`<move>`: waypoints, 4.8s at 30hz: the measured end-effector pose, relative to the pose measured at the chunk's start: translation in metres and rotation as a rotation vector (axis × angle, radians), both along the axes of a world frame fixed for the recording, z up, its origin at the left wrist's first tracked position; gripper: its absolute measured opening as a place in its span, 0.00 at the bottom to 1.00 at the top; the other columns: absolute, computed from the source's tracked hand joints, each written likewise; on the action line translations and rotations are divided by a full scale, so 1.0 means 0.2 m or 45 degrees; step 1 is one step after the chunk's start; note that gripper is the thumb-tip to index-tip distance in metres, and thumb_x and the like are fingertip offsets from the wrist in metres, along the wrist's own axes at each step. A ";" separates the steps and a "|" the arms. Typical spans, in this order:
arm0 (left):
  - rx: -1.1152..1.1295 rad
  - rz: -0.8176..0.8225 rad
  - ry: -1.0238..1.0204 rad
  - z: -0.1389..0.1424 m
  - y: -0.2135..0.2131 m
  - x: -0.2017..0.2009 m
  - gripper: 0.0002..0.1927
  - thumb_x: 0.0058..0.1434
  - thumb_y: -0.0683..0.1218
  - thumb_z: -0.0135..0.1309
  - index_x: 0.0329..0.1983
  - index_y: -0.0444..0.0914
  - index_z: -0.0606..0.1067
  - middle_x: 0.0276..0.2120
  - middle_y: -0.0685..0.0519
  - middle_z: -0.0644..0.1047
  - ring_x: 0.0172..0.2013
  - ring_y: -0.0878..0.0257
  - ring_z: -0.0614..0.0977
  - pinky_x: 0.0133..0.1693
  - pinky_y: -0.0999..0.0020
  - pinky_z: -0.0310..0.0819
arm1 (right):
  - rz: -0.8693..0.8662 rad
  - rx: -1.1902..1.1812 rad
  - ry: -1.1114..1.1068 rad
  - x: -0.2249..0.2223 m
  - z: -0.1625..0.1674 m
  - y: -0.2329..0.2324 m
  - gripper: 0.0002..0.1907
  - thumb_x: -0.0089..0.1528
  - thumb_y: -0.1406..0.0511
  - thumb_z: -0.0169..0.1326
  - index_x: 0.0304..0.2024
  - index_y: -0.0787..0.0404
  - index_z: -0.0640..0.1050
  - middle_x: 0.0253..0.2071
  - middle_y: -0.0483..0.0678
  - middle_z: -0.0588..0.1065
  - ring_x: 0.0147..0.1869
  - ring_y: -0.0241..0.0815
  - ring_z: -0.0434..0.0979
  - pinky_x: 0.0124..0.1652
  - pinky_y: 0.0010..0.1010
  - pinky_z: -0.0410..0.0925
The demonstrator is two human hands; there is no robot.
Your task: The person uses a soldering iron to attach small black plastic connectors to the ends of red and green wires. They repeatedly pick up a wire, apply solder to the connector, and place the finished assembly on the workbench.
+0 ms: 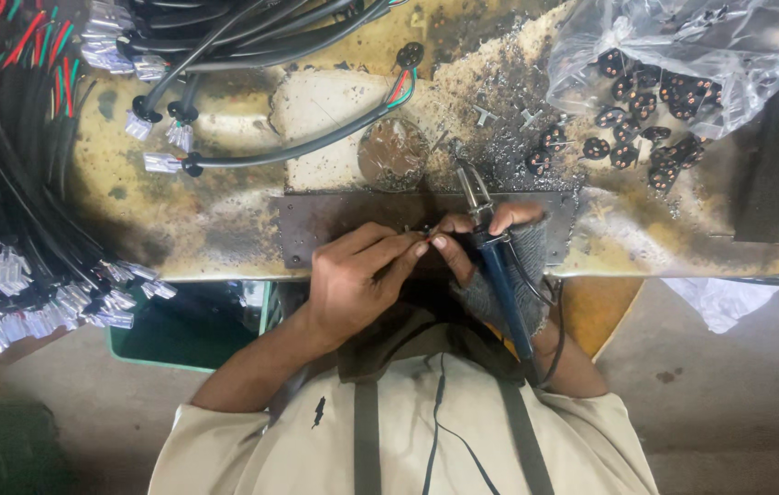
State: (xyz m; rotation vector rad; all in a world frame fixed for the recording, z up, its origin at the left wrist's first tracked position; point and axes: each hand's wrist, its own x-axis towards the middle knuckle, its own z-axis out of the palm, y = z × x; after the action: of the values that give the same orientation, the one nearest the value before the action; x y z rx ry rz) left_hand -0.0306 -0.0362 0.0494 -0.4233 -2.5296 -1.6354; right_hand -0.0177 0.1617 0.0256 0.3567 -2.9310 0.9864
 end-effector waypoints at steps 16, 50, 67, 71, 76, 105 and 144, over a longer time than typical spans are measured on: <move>-0.486 0.064 -0.275 0.06 -0.02 -0.22 0.07 0.60 0.47 0.61 0.29 0.40 0.78 0.24 0.46 0.80 0.25 0.44 0.82 0.27 0.51 0.74 | -0.035 -0.538 0.044 0.04 -0.03 0.03 0.25 0.63 0.67 0.67 0.46 0.61 0.60 0.38 0.39 0.76 0.42 0.32 0.74 0.48 0.24 0.62; -0.430 -0.258 -0.197 0.07 -0.13 -0.14 0.05 0.59 0.43 0.61 0.35 0.36 0.78 0.32 0.46 0.76 0.30 0.45 0.81 0.31 0.50 0.74 | 0.129 -0.971 -0.312 0.10 -0.14 0.02 0.30 0.60 0.76 0.62 0.56 0.59 0.58 0.49 0.48 0.75 0.42 0.35 0.76 0.43 0.22 0.68; -0.288 -0.017 -0.213 0.02 -0.13 -0.08 0.06 0.57 0.46 0.63 0.30 0.40 0.78 0.29 0.51 0.75 0.28 0.48 0.80 0.28 0.53 0.72 | 0.052 -0.644 -0.009 0.25 -0.16 0.09 0.12 0.67 0.74 0.60 0.36 0.56 0.70 0.26 0.44 0.73 0.23 0.39 0.72 0.27 0.26 0.65; -0.266 -0.016 -0.177 0.00 -0.13 -0.07 0.07 0.57 0.46 0.62 0.29 0.40 0.77 0.29 0.51 0.74 0.29 0.48 0.80 0.28 0.53 0.72 | 0.126 -0.654 0.084 0.22 -0.19 0.13 0.10 0.66 0.74 0.58 0.37 0.60 0.69 0.28 0.45 0.72 0.27 0.41 0.72 0.29 0.28 0.65; -0.303 -0.091 -0.170 0.01 -0.14 -0.07 0.07 0.58 0.45 0.61 0.31 0.39 0.74 0.31 0.49 0.73 0.32 0.49 0.81 0.30 0.53 0.73 | 0.201 -0.680 0.143 0.24 -0.23 0.13 0.09 0.64 0.74 0.56 0.41 0.62 0.69 0.30 0.49 0.73 0.31 0.45 0.75 0.30 0.33 0.68; -0.366 -0.153 -0.142 0.01 -0.14 -0.09 0.09 0.60 0.45 0.61 0.33 0.39 0.72 0.33 0.48 0.72 0.32 0.48 0.81 0.30 0.51 0.72 | 0.529 -0.487 0.407 0.25 -0.23 0.19 0.13 0.62 0.73 0.57 0.45 0.64 0.69 0.31 0.46 0.73 0.34 0.39 0.75 0.38 0.29 0.70; -0.350 -0.182 -0.128 0.02 -0.15 -0.09 0.07 0.61 0.43 0.62 0.36 0.38 0.74 0.34 0.49 0.73 0.29 0.47 0.80 0.28 0.54 0.72 | -0.135 -0.749 -0.470 0.34 -0.18 0.18 0.13 0.69 0.78 0.56 0.33 0.60 0.72 0.29 0.49 0.72 0.34 0.34 0.73 0.35 0.19 0.66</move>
State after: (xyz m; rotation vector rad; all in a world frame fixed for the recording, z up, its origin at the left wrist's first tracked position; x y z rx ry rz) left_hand -0.0491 -0.0664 0.0525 -0.5710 -2.8736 -1.3850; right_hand 0.0500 0.1976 -0.0106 -0.0097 -2.7047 1.9875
